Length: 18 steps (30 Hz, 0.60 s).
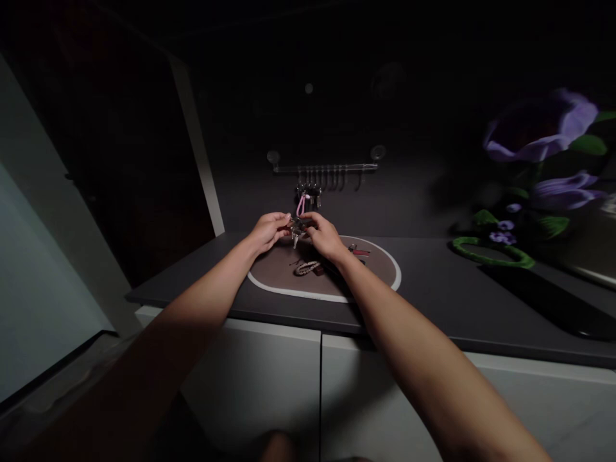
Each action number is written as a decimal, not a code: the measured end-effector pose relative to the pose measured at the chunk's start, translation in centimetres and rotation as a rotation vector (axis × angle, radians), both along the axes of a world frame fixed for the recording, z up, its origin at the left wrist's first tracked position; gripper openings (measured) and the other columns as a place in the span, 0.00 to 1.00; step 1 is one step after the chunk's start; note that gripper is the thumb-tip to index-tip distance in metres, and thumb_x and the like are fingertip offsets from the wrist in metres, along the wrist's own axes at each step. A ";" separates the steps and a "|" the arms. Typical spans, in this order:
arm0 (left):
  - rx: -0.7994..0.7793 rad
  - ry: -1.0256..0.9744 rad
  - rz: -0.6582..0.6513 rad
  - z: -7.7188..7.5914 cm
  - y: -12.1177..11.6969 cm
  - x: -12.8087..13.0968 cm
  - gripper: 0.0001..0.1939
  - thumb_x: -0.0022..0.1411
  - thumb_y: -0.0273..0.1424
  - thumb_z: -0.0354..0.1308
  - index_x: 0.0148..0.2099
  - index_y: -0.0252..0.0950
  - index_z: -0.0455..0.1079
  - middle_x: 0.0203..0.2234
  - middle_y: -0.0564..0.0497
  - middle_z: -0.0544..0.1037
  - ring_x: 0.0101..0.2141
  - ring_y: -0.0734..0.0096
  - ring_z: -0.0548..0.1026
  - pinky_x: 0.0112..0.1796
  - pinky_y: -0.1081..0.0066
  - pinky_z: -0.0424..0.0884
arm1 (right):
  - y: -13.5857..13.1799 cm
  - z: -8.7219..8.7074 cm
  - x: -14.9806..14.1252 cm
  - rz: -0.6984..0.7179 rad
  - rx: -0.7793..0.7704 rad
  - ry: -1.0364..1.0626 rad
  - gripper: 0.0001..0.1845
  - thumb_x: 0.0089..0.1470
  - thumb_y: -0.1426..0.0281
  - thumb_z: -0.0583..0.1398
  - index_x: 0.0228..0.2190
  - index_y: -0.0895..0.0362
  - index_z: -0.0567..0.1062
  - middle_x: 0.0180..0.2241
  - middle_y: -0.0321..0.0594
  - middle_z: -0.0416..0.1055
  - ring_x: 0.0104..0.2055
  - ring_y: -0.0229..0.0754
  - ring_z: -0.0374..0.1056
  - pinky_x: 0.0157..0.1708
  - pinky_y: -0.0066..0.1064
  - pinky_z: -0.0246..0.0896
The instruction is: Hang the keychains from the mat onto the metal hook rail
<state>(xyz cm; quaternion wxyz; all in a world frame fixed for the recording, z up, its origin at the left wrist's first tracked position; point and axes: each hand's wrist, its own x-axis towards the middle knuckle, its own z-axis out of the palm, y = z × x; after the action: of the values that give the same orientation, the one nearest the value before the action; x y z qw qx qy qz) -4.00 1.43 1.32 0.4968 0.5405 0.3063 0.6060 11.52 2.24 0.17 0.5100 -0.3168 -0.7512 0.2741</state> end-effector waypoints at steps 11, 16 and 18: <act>-0.041 -0.153 -0.128 -0.3 0.6 0.0 0.04 0.55 0.22 0.54 0.27 0.28 0.65 0.21 0.51 0.71 0.24 0.79 0.70 0.34 0.73 0.69 | -0.1 0.0 -0.1 0.017 -0.061 0.078 0.13 0.47 0.62 0.55 0.32 0.57 0.73 0.29 0.36 0.72 0.29 0.35 0.66 0.33 0.27 0.60; -0.049 -0.185 -0.142 -0.3 0.5 0.1 0.05 0.56 0.21 0.53 0.28 0.27 0.65 0.22 0.50 0.71 0.25 0.79 0.70 0.35 0.73 0.68 | -0.9 0.4 -0.1 0.010 -0.048 0.122 0.15 0.42 0.61 0.60 0.29 0.59 0.73 0.28 0.37 0.71 0.29 0.33 0.63 0.32 0.27 0.58; -0.047 -0.189 -0.141 -0.3 0.4 0.2 0.06 0.56 0.20 0.52 0.27 0.27 0.65 0.21 0.50 0.71 0.25 0.79 0.70 0.35 0.73 0.68 | -1.1 0.6 -0.1 0.015 -0.052 0.125 0.15 0.40 0.61 0.61 0.28 0.60 0.73 0.27 0.36 0.70 0.27 0.33 0.62 0.30 0.26 0.57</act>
<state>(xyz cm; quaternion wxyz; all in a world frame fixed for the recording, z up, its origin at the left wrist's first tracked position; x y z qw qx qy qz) -3.84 1.85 1.05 0.5773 0.4892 0.2336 0.6106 11.42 1.10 0.73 0.5457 -0.3066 -0.7128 0.3165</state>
